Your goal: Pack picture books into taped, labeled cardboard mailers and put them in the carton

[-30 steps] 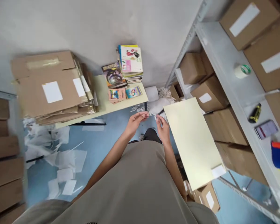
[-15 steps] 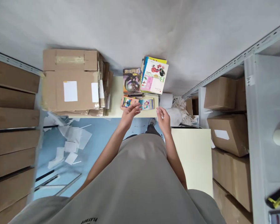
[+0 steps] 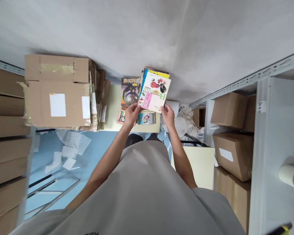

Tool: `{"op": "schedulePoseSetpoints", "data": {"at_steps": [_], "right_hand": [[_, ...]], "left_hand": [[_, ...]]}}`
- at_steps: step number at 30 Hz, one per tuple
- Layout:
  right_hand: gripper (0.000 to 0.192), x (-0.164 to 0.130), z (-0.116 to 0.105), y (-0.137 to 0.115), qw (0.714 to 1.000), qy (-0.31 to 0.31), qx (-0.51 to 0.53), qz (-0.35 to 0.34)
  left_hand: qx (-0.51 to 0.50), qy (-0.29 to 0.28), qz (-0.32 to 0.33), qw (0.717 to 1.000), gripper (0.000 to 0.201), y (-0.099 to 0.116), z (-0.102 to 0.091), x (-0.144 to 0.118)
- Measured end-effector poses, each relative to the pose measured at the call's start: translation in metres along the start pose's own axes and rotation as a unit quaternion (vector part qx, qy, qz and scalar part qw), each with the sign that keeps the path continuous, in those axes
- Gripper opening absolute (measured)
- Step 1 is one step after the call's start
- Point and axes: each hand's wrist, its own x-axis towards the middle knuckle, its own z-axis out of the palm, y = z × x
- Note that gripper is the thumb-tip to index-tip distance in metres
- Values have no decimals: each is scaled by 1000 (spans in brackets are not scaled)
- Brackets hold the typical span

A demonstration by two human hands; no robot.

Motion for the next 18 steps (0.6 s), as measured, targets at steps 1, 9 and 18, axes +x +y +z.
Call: {"op": "schedulePoseSetpoints", "data": {"at_steps": [1, 9, 18], "right_hand": [[99, -1, 0, 0, 1000, 3, 9, 0], [89, -9, 0, 2, 994, 100, 45, 12], [81, -56, 24, 3, 975, 206, 35, 74]], "left_hand": [[-4, -3, -2, 1000, 45, -1, 2, -1], [-9, -15, 2, 1000, 47, -16, -15, 5], [355, 108, -128, 920, 50, -26, -83, 103]]}}
